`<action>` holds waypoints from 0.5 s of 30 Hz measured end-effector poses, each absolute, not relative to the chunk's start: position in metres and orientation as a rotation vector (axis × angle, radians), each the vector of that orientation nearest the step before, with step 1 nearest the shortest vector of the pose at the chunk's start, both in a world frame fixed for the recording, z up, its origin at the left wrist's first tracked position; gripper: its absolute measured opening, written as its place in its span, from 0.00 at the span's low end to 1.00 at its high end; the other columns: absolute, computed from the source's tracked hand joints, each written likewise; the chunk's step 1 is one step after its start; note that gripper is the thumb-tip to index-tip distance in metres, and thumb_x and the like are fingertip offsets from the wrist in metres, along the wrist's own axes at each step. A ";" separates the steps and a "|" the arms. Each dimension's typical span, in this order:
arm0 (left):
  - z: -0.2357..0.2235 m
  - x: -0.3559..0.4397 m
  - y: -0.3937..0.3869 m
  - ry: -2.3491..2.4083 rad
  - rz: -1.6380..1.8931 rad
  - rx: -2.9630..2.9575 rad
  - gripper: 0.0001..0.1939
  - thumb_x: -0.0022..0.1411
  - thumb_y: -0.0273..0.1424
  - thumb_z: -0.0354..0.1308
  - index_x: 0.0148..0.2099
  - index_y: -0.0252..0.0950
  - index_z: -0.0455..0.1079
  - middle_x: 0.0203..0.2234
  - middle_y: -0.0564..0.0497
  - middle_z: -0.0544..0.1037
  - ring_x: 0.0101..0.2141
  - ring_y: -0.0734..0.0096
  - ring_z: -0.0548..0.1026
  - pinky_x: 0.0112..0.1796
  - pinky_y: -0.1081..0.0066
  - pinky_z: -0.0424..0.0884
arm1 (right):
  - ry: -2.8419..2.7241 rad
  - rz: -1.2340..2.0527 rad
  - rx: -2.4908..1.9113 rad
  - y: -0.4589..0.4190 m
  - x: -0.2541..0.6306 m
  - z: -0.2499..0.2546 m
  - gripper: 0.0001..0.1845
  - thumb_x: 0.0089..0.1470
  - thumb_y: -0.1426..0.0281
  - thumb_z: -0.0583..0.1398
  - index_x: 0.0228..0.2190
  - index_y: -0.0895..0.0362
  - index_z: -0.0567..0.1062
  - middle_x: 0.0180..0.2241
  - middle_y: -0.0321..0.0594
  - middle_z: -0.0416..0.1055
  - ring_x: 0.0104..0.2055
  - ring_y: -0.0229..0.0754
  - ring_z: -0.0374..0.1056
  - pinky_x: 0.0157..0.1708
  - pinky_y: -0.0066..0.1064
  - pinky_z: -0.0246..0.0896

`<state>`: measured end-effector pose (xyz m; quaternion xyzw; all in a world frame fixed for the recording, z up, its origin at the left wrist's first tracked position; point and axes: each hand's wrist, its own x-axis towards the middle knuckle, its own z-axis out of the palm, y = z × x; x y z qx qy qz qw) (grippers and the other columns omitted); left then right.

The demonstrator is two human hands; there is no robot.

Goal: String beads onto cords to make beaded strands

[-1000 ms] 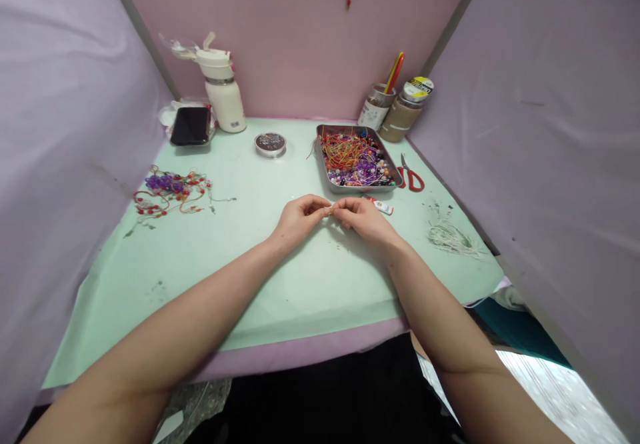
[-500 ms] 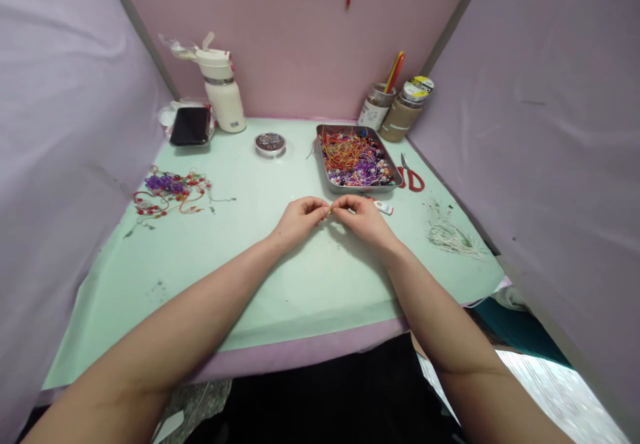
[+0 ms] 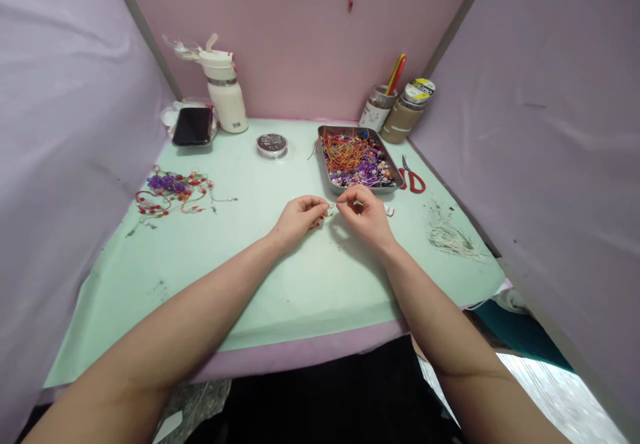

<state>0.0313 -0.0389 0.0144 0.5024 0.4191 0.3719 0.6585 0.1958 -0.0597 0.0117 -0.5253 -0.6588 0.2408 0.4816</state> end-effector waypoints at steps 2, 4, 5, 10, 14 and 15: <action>0.014 0.031 -0.039 0.941 0.861 1.142 0.13 0.50 0.39 0.63 0.30 0.34 0.69 0.18 0.57 0.67 0.17 0.83 0.56 0.20 0.74 0.52 | -1.690 0.530 -1.239 -0.061 0.195 0.011 0.03 0.51 0.69 0.60 0.28 0.55 0.73 0.33 0.40 0.68 0.32 0.38 0.62 0.27 0.30 0.56; 0.013 0.031 -0.039 0.935 0.875 1.153 0.13 0.50 0.39 0.63 0.30 0.34 0.70 0.19 0.57 0.68 0.17 0.83 0.57 0.20 0.74 0.52 | -1.741 0.497 -1.227 -0.061 0.193 0.009 0.03 0.51 0.70 0.60 0.29 0.55 0.74 0.34 0.40 0.68 0.32 0.38 0.62 0.28 0.31 0.56; 0.012 0.031 -0.039 0.935 0.878 1.160 0.12 0.50 0.38 0.63 0.30 0.34 0.70 0.19 0.57 0.68 0.18 0.83 0.58 0.21 0.74 0.52 | -1.753 0.484 -1.231 -0.061 0.193 0.008 0.03 0.52 0.70 0.60 0.30 0.55 0.74 0.34 0.40 0.68 0.32 0.39 0.62 0.28 0.31 0.56; 0.009 0.032 -0.039 0.955 0.897 1.225 0.10 0.51 0.36 0.62 0.31 0.34 0.70 0.19 0.57 0.69 0.20 0.81 0.60 0.23 0.74 0.56 | -1.756 0.458 -1.254 -0.060 0.191 0.006 0.02 0.51 0.71 0.59 0.27 0.55 0.73 0.32 0.39 0.68 0.31 0.39 0.61 0.29 0.32 0.56; 0.005 0.033 -0.040 1.009 0.965 1.376 0.09 0.52 0.34 0.59 0.32 0.33 0.70 0.23 0.55 0.71 0.24 0.78 0.65 0.29 0.73 0.61 | -1.721 0.500 -1.279 -0.062 0.188 0.009 0.03 0.48 0.73 0.58 0.24 0.55 0.70 0.28 0.37 0.66 0.29 0.38 0.59 0.29 0.31 0.55; 0.004 0.033 -0.041 1.019 0.981 1.415 0.08 0.53 0.33 0.59 0.32 0.33 0.70 0.24 0.54 0.72 0.25 0.77 0.66 0.30 0.73 0.62 | -1.711 0.524 -1.295 -0.062 0.187 0.010 0.03 0.47 0.73 0.58 0.24 0.55 0.70 0.28 0.37 0.66 0.29 0.37 0.59 0.29 0.31 0.55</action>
